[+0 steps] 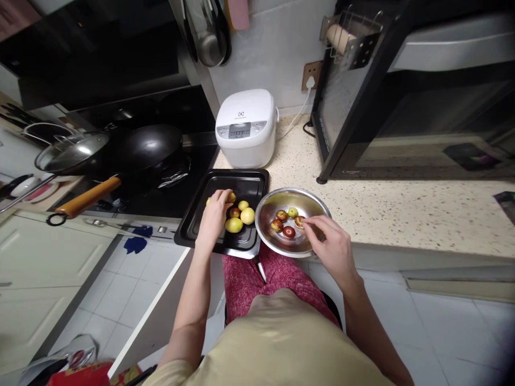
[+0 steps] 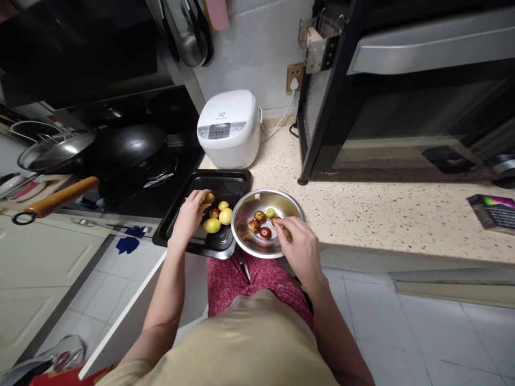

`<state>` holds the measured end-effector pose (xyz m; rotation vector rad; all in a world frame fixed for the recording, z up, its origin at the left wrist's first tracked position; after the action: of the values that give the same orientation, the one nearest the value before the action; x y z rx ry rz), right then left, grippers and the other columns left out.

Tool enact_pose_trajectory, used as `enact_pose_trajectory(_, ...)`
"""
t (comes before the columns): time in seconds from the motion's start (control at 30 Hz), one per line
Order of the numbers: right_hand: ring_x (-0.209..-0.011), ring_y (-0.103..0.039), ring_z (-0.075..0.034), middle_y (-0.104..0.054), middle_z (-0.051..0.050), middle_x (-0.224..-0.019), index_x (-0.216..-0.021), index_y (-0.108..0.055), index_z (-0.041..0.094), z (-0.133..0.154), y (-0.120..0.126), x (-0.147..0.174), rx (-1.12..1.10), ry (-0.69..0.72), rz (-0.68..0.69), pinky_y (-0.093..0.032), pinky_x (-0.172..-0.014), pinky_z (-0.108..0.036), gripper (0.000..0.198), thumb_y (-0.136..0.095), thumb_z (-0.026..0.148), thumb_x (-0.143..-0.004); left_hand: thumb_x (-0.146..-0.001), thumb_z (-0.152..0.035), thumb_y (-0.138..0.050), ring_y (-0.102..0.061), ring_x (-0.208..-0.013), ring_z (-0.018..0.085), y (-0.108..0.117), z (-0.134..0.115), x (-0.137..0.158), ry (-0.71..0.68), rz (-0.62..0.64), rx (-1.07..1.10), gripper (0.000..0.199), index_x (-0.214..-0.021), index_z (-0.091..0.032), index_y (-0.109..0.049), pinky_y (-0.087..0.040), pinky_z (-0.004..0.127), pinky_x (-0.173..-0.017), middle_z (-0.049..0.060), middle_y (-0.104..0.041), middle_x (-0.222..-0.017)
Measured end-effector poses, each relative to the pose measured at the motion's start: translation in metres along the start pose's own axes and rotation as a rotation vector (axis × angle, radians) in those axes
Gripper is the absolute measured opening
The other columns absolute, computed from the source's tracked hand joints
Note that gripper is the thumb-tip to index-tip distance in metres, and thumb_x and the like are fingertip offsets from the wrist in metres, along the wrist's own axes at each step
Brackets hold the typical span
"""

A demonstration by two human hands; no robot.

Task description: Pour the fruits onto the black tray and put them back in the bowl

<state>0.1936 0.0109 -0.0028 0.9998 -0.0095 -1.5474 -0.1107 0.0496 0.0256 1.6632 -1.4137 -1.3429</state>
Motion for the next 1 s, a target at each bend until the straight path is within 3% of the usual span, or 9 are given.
enact_pose_trajectory(0.13, -0.089, -0.073, -0.022, -0.077, -0.007, -0.095, -0.098, -0.073, 0.022, 0.003, -0.003, -0.001, -0.012, 0.004, 0.01, -0.057, -0.082, -0.037, 0.014, -0.059, 0.022, -0.101, -0.102, -0.012, -0.053, -0.065, -0.117, 0.022, 0.006, -0.039, 0.017, -0.129, -0.118, 0.246, 0.035, -0.135, -0.022, -0.058, -0.054, 0.036, -0.103, 0.01, -0.063, -0.13)
enact_pose_trajectory(0.27, -0.091, -0.074, -0.023, -0.077, -0.007, -0.096, -0.099, -0.073, 0.022, 0.009, -0.004, -0.002, -0.03, 0.008, 0.007, -0.058, -0.083, -0.037, 0.014, -0.059, 0.023, -0.101, -0.104, -0.018, -0.054, -0.064, -0.123, 0.022, -0.007, -0.081, 0.036, -0.247, -0.074, 0.385, 0.034, -0.138, -0.024, -0.056, -0.052, 0.036, -0.108, 0.01, -0.064, -0.131)
enact_pose_trajectory(0.4, -0.093, -0.074, -0.023, -0.078, -0.007, -0.099, -0.102, -0.073, 0.023, 0.015, -0.003, -0.001, -0.067, -0.003, 0.006, -0.059, -0.086, -0.038, 0.012, -0.062, 0.027, -0.1, -0.105, -0.02, -0.054, -0.064, -0.125, 0.022, -0.022, -0.105, 0.048, -0.3, -0.029, 0.49, 0.036, -0.141, -0.024, -0.055, -0.053, 0.037, -0.11, 0.01, -0.065, -0.132)
enact_pose_trajectory(0.63, -0.098, -0.075, -0.024, -0.079, -0.007, -0.106, -0.112, -0.072, 0.024, 0.024, -0.007, 0.002, -0.151, -0.03, 0.032, -0.06, -0.091, -0.04, 0.017, -0.065, 0.031, -0.098, -0.106, -0.02, -0.053, -0.063, -0.128, 0.023, -0.039, -0.119, 0.058, -0.321, 0.0, 0.559, 0.039, -0.145, -0.024, -0.054, -0.054, 0.039, -0.111, 0.012, -0.064, -0.134)
enact_pose_trajectory(0.8, -0.092, -0.075, -0.024, -0.079, -0.007, -0.11, -0.115, -0.07, 0.025, 0.023, -0.013, 0.004, -0.178, -0.073, 0.091, -0.062, -0.084, -0.038, 0.022, -0.069, 0.033, -0.095, -0.105, -0.019, -0.054, -0.064, -0.126, 0.023, -0.047, -0.121, 0.064, -0.34, -0.036, 0.563, 0.04, -0.145, -0.024, -0.054, -0.055, 0.042, -0.11, 0.012, -0.066, -0.133)
enact_pose_trajectory(1.0, -0.08, -0.072, -0.021, -0.077, -0.007, -0.104, -0.108, -0.07, 0.022, 0.009, -0.01, 0.002, -0.113, -0.122, 0.108, -0.061, -0.075, -0.035, 0.019, -0.07, 0.03, -0.091, -0.105, -0.028, -0.056, -0.065, -0.124, 0.025, -0.047, -0.114, 0.062, -0.299, 0.038, 0.52, 0.035, -0.14, -0.022, -0.056, -0.056, 0.043, -0.108, 0.012, -0.067, -0.13)
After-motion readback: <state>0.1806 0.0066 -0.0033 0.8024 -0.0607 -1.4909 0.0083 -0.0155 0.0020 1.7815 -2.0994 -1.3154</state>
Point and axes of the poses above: each hand's wrist, its own x-axis away from the middle knuckle, its own y-axis out of the back of the hand, z = x × y, the point moved 3 cm from there along -x, towards the middle knuckle
